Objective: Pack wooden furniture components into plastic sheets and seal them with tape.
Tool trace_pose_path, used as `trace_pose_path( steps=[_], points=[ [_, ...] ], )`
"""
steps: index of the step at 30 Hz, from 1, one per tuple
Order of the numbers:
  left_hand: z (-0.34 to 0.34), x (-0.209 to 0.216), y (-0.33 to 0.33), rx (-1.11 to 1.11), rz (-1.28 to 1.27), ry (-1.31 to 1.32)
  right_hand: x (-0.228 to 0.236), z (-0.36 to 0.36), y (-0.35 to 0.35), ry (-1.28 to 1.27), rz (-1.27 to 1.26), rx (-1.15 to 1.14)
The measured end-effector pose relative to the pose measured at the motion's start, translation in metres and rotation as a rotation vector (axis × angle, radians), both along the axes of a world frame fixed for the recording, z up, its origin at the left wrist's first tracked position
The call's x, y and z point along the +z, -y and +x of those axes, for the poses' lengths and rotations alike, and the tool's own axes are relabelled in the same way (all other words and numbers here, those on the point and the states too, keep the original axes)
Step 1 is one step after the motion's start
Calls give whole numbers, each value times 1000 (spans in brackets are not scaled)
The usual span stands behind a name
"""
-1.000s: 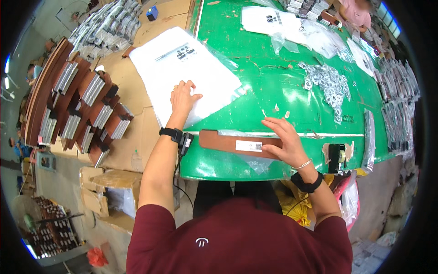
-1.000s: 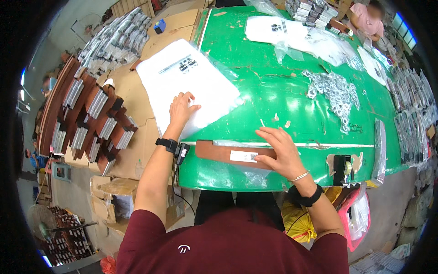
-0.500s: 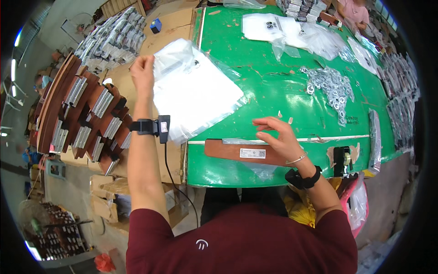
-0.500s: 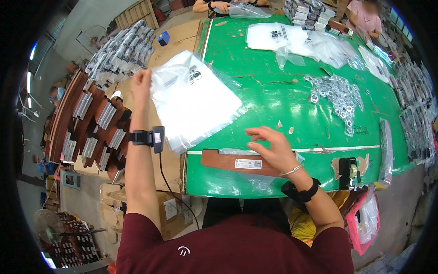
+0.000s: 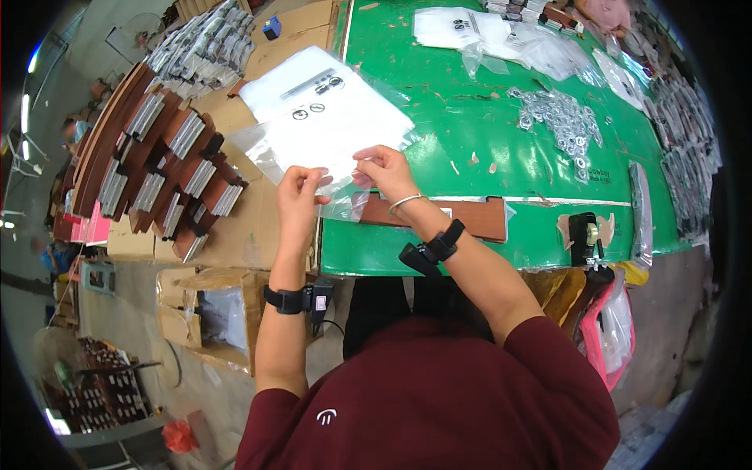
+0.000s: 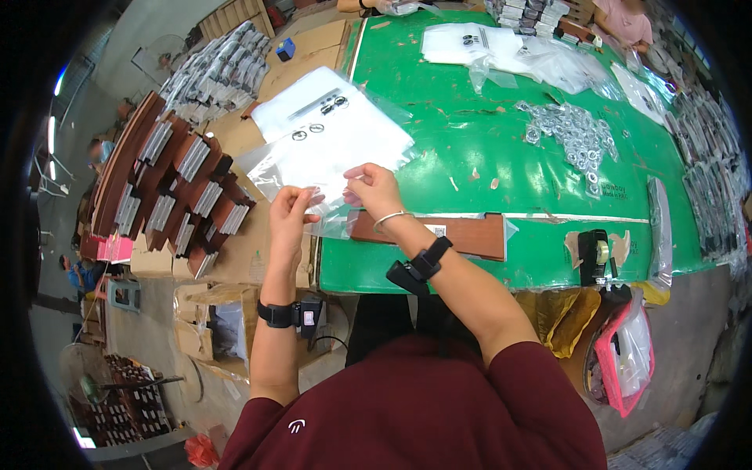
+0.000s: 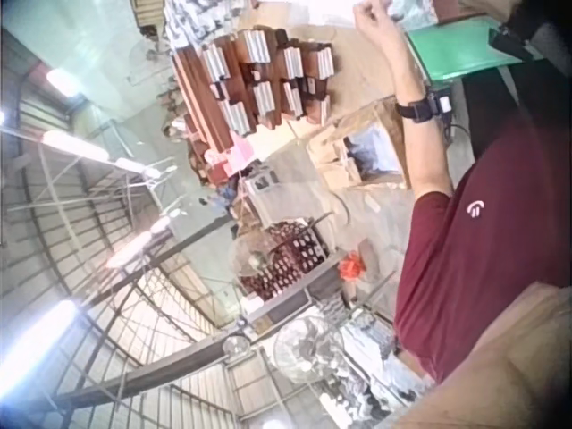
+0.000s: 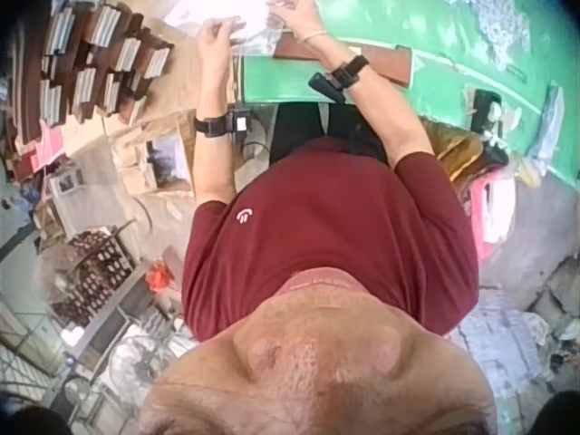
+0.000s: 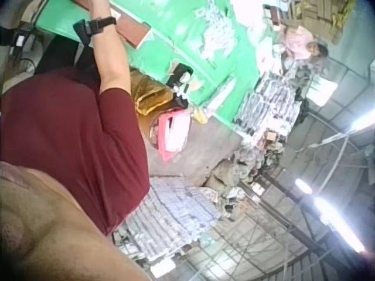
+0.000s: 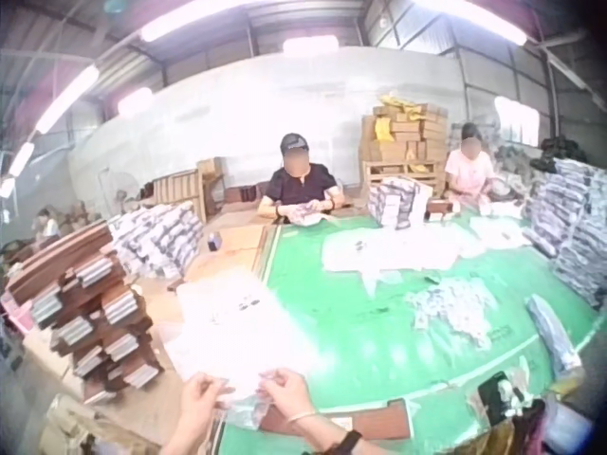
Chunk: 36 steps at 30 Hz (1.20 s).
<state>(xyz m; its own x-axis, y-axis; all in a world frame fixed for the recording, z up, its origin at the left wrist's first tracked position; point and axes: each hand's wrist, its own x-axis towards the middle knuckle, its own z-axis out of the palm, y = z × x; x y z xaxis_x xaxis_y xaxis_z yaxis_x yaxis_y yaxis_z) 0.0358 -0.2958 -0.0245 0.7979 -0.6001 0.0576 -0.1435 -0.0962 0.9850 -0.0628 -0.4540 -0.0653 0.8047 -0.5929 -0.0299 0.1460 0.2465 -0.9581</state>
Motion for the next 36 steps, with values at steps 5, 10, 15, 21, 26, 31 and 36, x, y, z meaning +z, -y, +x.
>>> trace_pose_path(
  steps=[5,10,15,21,26,31,36],
  points=[
    [-39,3,-15,83,-154,-167,-4,-31,-1,-160,-346,-52],
    [-6,-46,-50,229,-72,260,15,-93,40,-221,-802,142],
    [3,-20,-73,403,18,278,18,-163,78,-674,-1401,287],
    [7,1,-61,535,102,614,20,-173,27,-519,-1576,158],
    [-2,-15,-48,416,366,906,13,-187,-9,-598,-1505,125],
    [-24,-26,-34,302,491,816,48,-226,13,-650,-1145,369],
    [-47,-31,-26,153,561,887,64,-230,-5,-445,-573,561]
  ],
)
